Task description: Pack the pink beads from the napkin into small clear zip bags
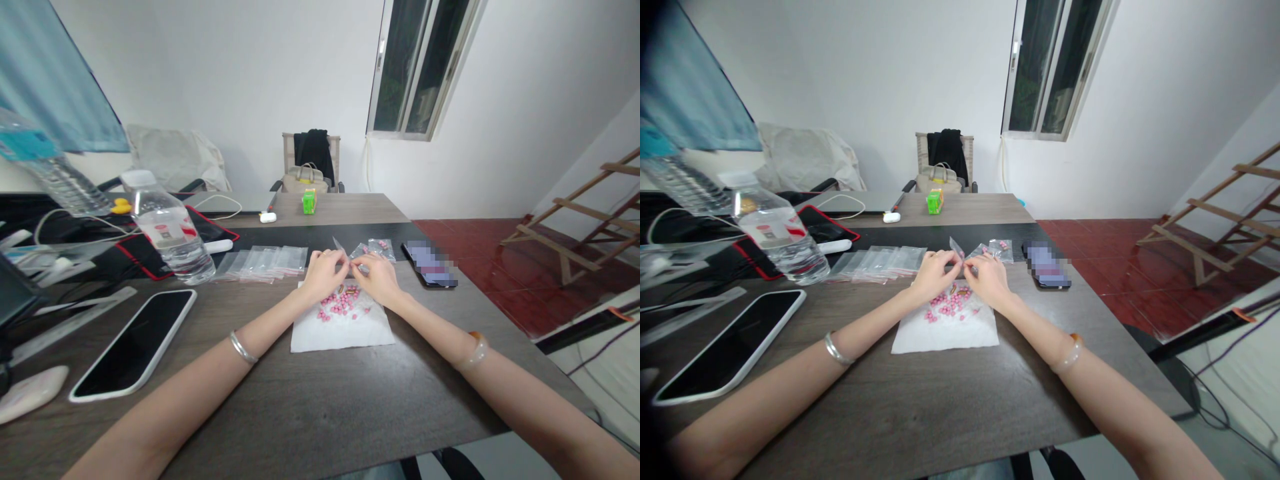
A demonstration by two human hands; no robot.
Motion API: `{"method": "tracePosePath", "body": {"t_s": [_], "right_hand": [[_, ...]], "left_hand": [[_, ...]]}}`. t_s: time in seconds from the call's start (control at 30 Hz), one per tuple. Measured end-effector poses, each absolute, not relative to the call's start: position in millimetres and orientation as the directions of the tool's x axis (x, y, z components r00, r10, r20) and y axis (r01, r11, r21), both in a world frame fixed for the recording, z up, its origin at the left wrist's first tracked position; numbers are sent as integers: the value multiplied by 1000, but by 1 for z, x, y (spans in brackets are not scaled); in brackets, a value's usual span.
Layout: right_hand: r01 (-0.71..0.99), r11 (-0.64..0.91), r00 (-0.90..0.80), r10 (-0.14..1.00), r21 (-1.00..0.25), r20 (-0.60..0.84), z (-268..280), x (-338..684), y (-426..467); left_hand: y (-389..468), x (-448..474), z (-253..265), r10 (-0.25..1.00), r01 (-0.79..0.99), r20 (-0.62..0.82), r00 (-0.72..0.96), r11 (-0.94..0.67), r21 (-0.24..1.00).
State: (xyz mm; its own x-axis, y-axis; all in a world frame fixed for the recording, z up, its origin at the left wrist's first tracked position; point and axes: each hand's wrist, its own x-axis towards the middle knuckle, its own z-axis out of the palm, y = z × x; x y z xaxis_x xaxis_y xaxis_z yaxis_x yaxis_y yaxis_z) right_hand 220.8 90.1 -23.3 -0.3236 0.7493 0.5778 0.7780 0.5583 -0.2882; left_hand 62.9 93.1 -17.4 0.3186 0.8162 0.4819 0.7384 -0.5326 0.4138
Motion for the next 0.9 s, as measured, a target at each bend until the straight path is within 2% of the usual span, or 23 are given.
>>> {"method": "tracePosePath", "body": {"t_s": [0.23, 0.9], "right_hand": [[838, 514, -323, 739, -183, 592, -20, 216, 84], [881, 445, -263, 742, -159, 617, -20, 208, 77]], "left_hand": [[87, 67, -10, 823, 789, 486, 295, -496, 361], [84, 71, -3, 847, 827, 475, 239, -434, 358]]}}
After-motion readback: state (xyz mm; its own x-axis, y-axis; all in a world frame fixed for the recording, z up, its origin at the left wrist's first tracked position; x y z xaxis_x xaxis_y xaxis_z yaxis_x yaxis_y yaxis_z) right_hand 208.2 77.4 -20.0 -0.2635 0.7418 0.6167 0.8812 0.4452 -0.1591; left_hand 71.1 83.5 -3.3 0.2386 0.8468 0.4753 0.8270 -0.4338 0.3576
